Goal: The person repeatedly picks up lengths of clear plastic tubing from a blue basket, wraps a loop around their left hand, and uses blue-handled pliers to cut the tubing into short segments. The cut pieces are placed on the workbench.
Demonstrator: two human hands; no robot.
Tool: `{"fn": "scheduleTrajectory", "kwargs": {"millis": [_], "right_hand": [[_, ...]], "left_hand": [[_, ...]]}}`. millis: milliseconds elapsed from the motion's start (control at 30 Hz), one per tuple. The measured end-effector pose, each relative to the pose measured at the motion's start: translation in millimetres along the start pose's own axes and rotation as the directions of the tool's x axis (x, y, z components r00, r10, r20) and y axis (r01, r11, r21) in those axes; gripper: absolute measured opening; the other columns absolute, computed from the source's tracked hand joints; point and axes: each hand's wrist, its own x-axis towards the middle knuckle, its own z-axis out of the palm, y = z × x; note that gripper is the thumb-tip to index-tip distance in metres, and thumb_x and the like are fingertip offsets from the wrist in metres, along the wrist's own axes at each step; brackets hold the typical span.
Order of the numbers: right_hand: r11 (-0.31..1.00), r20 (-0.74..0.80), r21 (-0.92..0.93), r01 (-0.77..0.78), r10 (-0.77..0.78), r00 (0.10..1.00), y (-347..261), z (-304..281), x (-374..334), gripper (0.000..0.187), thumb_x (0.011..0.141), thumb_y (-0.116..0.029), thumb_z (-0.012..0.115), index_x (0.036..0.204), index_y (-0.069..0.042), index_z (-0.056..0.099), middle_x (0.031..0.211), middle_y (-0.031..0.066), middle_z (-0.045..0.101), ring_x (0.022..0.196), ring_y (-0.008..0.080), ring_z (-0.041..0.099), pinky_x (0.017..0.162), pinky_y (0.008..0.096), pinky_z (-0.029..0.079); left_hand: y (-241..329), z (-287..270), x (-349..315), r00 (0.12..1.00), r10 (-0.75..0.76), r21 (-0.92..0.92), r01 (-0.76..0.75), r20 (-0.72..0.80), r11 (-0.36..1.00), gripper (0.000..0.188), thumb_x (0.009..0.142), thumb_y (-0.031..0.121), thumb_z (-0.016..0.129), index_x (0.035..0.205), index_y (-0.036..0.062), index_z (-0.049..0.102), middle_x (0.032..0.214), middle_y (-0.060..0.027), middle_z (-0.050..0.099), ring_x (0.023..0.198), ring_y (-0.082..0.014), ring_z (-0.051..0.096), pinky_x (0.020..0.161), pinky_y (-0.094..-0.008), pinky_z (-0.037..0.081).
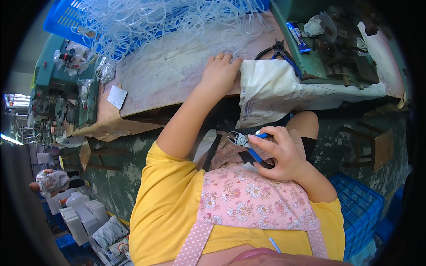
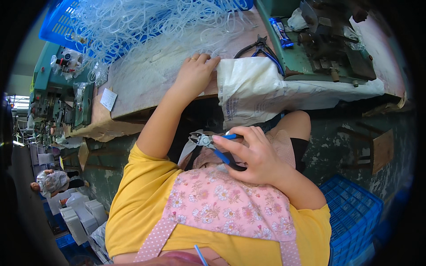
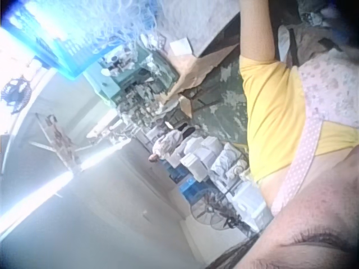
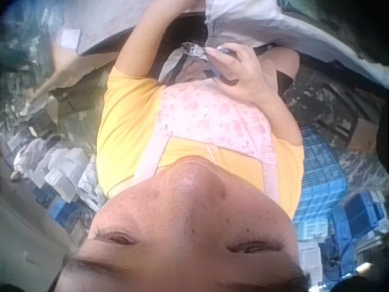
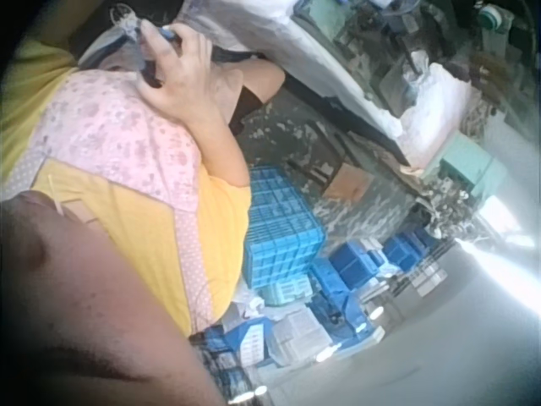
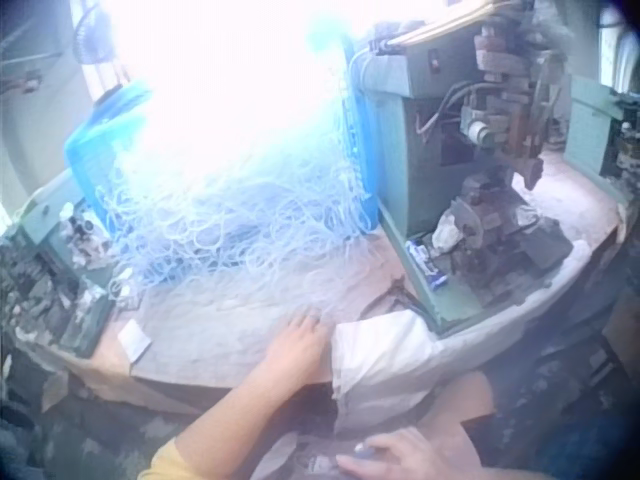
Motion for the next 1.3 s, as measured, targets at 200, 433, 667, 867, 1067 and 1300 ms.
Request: {"fn": "scheduleTrajectory", "kwargs": {"millis": [200, 433, 667, 867, 1067, 1300], "right_hand": [[0.997, -0.019, 0.061, -0.052, 0.054, 0.998, 6, 3, -4, 0.071, 0.064, -0.010, 0.077, 0.131, -0.014, 0.057, 0.114, 0.0146, 0.052, 0.102, 0.0323, 0.054, 0.088, 0.0401, 0.045], [0.980, 0.005, 0.172, -0.104, 0.104, 0.995, 9, 6, 1, 0.070, 0.065, -0.010, 0.077, 0.132, -0.011, 0.056, 0.116, 0.0163, 0.052, 0.104, 0.0336, 0.055, 0.091, 0.0399, 0.045], [0.970, 0.021, 0.182, -0.163, 0.162, 0.987, 10, 5, -2, 0.070, 0.066, -0.010, 0.078, 0.133, -0.009, 0.055, 0.119, 0.0177, 0.052, 0.106, 0.0342, 0.055, 0.093, 0.0394, 0.045], [0.951, 0.019, 0.212, -0.227, 0.228, 0.974, 12, -3, -2, 0.071, 0.067, -0.009, 0.077, 0.134, -0.008, 0.053, 0.122, 0.0164, 0.051, 0.108, 0.0312, 0.055, 0.092, 0.0369, 0.045], [0.934, 0.038, 0.254, -0.252, 0.250, 0.967, 15, 1, 8, 0.073, 0.069, -0.007, 0.077, 0.137, -0.008, 0.050, 0.124, 0.0141, 0.051, 0.106, 0.0264, 0.055, 0.088, 0.0329, 0.049], [0.968, -0.036, 0.096, -0.231, 0.235, 0.971, 2, 8, 21, 0.068, 0.067, -0.008, 0.076, 0.132, -0.012, 0.057, 0.113, 0.0136, 0.055, 0.094, 0.0296, 0.058, 0.081, 0.0347, 0.049]], "left_hand": [[-14, 1, -20, 0.995, -0.036, 0.073, 0.043, -0.094, 0.996, 0.032, 0.080, 0.017, 0.067, 0.110, 0.0069, 0.062, 0.110, -0.0100, 0.064, 0.104, -0.0285, 0.062, 0.085, -0.0376, 0.051], [-25, 3, -43, 0.967, 0.066, 0.126, -0.035, -0.248, 0.991, 0.037, 0.082, 0.019, 0.066, 0.117, 0.0074, 0.060, 0.109, -0.0123, 0.065, 0.113, -0.0294, 0.061, 0.088, -0.0371, 0.052], [-28, -2, -29, 0.995, 0.084, 0.491, -0.104, 0.062, 0.865, 0.023, 0.081, 0.014, 0.060, 0.104, 0.0104, 0.059, 0.099, -0.0125, 0.067, 0.110, -0.0270, 0.063, 0.092, -0.0455, 0.049], [-71, -52, -39, 0.978, 0.095, 0.353, -0.024, -0.184, 0.935, 0.016, 0.087, 0.010, 0.057, 0.103, 0.0091, 0.060, 0.097, -0.0076, 0.068, 0.103, -0.0264, 0.066, 0.090, -0.0435, 0.050], [-99, -55, -56, 0.697, -0.702, -0.787, 0.347, -0.147, 0.510, 0.031, 0.101, 0.017, 0.048, 0.128, 0.0078, 0.058, 0.087, -0.0063, 0.062, 0.087, -0.0205, 0.062, 0.076, -0.0367, 0.050], [-7, -61, -78, 0.848, -0.476, -0.655, -0.224, 0.235, -0.722, 0.089, 0.089, 0.073, 0.038, 0.152, 0.0131, 0.019, 0.079, -0.0024, 0.043, 0.063, -0.0134, 0.037, 0.058, -0.0256, 0.035]]}}
